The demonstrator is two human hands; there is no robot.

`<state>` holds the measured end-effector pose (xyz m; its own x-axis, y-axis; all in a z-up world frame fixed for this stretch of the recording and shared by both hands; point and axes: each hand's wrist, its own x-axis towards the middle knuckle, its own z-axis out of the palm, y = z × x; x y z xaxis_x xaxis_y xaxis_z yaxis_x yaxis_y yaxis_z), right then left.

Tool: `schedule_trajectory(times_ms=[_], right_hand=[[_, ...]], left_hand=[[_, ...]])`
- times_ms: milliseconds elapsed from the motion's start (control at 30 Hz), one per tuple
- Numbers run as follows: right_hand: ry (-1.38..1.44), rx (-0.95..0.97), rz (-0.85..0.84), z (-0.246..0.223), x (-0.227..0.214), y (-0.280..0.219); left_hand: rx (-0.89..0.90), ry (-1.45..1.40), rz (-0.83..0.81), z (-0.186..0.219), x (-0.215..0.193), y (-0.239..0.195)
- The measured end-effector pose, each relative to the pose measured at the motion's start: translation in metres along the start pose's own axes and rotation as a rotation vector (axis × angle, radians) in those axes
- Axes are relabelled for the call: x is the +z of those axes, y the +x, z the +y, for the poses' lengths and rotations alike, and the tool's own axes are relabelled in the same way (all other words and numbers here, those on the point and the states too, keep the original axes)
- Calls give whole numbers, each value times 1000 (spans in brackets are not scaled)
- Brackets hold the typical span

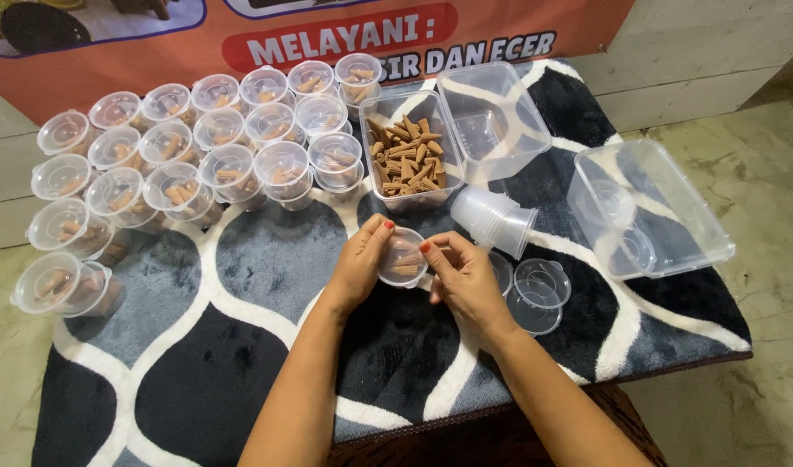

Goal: The person picks up incense cones from a large plastic container and places them into smaller clear plastic cups, then places a small clear lid onto each filled cup.

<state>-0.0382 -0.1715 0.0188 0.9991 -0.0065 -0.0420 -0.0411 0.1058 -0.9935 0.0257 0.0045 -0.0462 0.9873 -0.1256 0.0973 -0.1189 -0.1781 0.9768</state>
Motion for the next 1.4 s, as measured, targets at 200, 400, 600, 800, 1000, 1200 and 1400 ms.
schedule_trajectory(times_ms=[200, 400, 600, 800, 1000, 1200, 1400], right_hand=[[-598, -772, 79, 4, -12, -1], [-967, -1267, 25, 18, -1, -2], [-998, -1356, -13, 6, -1, -3], [-1069, -1424, 10, 2, -2, -2], [-980, -1415, -23, 4, -2, 3], [-974, -1391, -10, 4, -3, 3], [-960, -1302, -10, 23, -6, 4]], left_hand=[[-255, -321, 138, 45, 9, -14], [-244, -213, 185, 58, 10, -22], [-233, -30, 185, 114, 11, -48], [-390, -203, 129, 38, 4, -13], [-427, -238, 78, 38, 2, -15], [-388, -208, 88, 32, 5, -13], [-390, 323, 199, 51, -36, -23]])
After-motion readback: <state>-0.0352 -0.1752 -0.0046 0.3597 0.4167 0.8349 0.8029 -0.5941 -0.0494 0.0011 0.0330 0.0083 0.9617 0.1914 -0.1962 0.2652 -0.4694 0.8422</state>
